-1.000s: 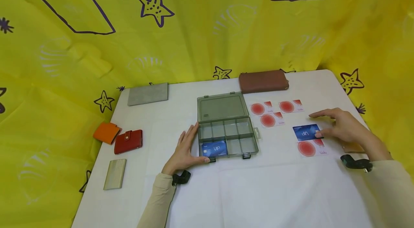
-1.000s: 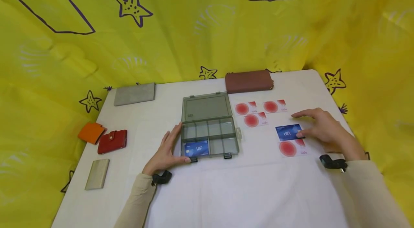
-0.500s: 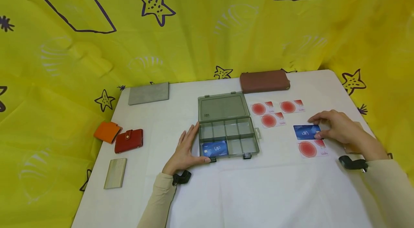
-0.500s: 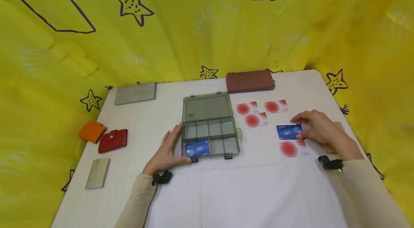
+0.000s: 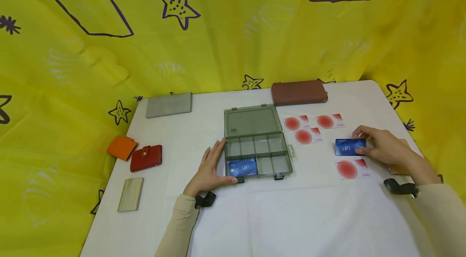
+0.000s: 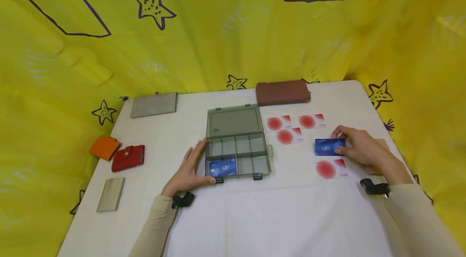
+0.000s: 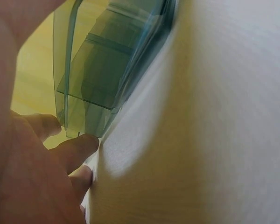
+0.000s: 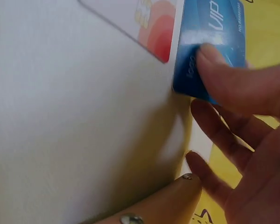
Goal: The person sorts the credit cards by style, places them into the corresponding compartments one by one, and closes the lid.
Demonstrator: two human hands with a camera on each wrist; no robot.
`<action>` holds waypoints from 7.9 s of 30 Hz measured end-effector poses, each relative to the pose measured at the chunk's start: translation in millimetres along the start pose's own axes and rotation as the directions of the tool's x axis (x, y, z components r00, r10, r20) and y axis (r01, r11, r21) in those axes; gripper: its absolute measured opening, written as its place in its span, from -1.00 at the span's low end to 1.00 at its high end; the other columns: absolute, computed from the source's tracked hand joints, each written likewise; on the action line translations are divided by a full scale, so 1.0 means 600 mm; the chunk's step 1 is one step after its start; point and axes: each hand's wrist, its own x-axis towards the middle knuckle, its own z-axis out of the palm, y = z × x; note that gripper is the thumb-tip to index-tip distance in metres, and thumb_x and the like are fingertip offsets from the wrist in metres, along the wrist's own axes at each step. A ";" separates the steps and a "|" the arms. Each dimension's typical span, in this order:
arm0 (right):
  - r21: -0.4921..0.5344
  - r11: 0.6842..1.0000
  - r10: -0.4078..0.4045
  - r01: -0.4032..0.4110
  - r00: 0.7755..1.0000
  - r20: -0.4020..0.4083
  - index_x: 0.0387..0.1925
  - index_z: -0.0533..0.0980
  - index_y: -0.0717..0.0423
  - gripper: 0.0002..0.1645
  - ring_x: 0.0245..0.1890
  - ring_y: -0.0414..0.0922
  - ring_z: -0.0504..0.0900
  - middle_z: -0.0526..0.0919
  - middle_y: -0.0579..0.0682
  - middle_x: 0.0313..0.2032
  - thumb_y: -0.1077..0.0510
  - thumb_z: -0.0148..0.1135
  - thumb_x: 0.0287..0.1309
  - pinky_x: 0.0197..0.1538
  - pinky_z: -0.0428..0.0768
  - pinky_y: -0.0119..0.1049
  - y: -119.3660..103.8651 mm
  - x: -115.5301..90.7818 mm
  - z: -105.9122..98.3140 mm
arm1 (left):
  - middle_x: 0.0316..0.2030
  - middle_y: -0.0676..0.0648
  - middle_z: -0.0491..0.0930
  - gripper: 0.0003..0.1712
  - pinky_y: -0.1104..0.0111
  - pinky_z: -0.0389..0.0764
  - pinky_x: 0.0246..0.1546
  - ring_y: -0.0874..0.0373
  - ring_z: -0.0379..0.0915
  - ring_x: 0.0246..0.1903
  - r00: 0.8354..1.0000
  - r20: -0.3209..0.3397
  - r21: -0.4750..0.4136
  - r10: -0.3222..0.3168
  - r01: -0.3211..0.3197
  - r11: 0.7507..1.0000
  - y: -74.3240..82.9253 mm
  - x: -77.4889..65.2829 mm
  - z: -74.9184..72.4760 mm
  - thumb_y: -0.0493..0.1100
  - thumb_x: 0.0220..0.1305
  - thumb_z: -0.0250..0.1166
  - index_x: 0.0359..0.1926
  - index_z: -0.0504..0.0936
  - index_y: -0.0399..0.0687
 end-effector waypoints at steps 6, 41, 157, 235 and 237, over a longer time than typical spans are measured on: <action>0.018 1.000 -0.020 0.022 0.994 -0.103 0.30 0.50 -0.02 -0.58 -0.01 0.30 0.58 0.65 0.42 0.11 0.19 0.25 0.49 -0.17 0.49 0.10 -0.012 -0.004 0.000 | 0.72 -0.10 -0.05 0.55 -0.10 -0.38 0.70 -0.09 -0.27 0.72 1.000 -0.002 0.003 0.001 -0.001 1.000 -0.002 0.000 0.001 0.17 -0.01 0.69 0.75 -0.20 0.09; 0.663 0.596 -0.448 0.453 0.873 -0.194 0.34 0.51 0.40 -0.22 -0.14 -0.22 0.71 0.71 -0.10 0.06 0.46 0.57 0.05 0.01 0.76 -0.47 -0.244 0.088 0.118 | 0.71 -0.13 -0.02 0.55 -0.13 -0.36 0.70 -0.10 -0.26 0.72 1.000 -0.008 -0.006 0.020 -0.020 1.000 0.003 -0.001 -0.002 0.18 -0.02 0.69 0.75 -0.17 0.03; 0.269 0.777 -0.527 0.570 0.821 -0.219 0.09 0.74 -0.10 -0.23 0.37 0.04 0.45 0.54 0.07 0.36 -0.02 0.84 -0.29 0.34 0.50 -0.32 -0.253 0.061 0.165 | 0.71 -0.09 -0.04 0.55 -0.11 -0.37 0.71 -0.04 -0.28 0.72 1.000 -0.003 -0.004 -0.001 0.001 1.000 0.002 0.001 -0.003 0.29 -0.01 0.65 0.75 -0.19 0.13; 0.545 0.679 -0.414 0.491 0.870 -0.268 0.21 0.63 0.31 -0.17 -0.28 -0.21 0.68 0.75 -0.21 -0.09 0.43 0.73 -0.23 -0.11 0.75 -0.51 -0.220 0.032 0.105 | 0.72 -0.07 -0.05 0.56 -0.08 -0.36 0.71 -0.03 -0.26 0.72 1.000 -0.011 0.014 0.014 -0.013 1.000 -0.005 0.002 -0.001 0.30 -0.01 0.65 0.75 -0.20 0.12; 0.494 0.689 -0.457 0.531 0.846 -0.273 0.16 0.68 0.23 -0.18 -0.25 -0.17 0.65 0.77 -0.16 -0.10 0.35 0.79 -0.29 -0.09 0.73 -0.49 -0.223 0.035 0.122 | 0.72 -0.05 -0.06 0.56 -0.05 -0.38 0.71 0.00 -0.29 0.72 1.000 -0.005 0.018 0.006 -0.006 1.000 -0.005 0.002 0.000 0.29 -0.01 0.64 0.75 -0.22 0.13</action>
